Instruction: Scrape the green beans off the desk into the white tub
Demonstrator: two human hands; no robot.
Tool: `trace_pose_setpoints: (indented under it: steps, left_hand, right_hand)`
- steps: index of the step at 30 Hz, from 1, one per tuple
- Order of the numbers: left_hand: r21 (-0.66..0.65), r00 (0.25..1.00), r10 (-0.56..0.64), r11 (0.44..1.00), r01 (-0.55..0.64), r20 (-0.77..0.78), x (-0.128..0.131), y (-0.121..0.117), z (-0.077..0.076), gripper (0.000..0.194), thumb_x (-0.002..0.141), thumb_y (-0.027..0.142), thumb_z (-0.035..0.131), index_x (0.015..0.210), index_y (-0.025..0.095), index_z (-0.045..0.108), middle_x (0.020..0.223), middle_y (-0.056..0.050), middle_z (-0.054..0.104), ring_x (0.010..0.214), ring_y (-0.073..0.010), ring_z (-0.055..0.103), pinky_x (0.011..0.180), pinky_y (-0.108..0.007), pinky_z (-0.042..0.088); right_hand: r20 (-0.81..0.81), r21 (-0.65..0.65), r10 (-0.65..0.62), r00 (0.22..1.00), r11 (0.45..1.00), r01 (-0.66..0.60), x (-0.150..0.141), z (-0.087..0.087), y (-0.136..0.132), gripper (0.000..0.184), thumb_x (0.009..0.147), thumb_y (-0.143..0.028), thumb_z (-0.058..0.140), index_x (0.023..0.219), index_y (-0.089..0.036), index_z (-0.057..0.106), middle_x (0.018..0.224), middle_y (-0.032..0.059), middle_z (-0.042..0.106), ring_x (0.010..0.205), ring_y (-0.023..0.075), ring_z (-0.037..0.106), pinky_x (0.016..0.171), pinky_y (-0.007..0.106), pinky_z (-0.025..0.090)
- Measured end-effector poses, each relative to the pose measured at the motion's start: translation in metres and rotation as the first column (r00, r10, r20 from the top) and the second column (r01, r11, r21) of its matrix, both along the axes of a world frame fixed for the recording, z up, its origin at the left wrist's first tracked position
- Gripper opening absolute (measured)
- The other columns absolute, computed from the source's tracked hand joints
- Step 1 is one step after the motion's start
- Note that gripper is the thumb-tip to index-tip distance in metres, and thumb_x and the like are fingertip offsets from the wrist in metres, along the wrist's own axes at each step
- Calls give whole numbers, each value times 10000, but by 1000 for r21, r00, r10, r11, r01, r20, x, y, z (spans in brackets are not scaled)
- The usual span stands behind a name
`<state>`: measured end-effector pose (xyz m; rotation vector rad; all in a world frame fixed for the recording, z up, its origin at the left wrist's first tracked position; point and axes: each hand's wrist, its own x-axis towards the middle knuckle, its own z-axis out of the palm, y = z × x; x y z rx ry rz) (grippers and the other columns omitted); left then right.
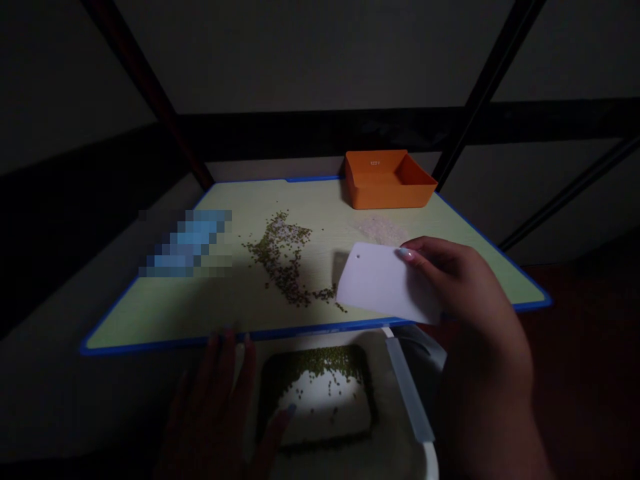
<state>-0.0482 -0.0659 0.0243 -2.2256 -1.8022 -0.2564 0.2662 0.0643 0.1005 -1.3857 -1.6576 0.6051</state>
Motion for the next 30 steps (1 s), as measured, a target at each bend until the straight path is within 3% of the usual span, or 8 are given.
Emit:
trace_pose_setpoints:
  steps: [6,23,30]
  left_hand:
    - [12,992,-10,1000,11,-123,-9,1,-2,868,832,553,480,1513,237,45,1590,-154,245,1459,-354,241,1016,-564,425]
    - [-19,999,-5,1000,4,-45,-12,3,-5,847,826,575,488,1510,275,89,1597,-130,232,1456,-363,242,1044,-595,397]
    - [-17,996,-14,1000,12,-91,-14,2,-7,888,819,572,490,1512,258,31,1591,-160,233,1458,-365,234,1032,-597,408]
  right_hand:
    - [20,-22,5,1000,1000,-4,-1,-1,0,256,887,-411,563,815,-203,691,743,30,692,664,170,599,575,276,415]
    - [-14,-47,-1,1000,999,1,-1,-1,1,267,886,-427,570,820,-199,692,749,29,691,654,164,590,547,268,397]
    - [-15,-42,0,1000,999,0,-1,-1,1,269,890,-435,568,815,-206,687,738,24,680,645,165,580,541,269,390]
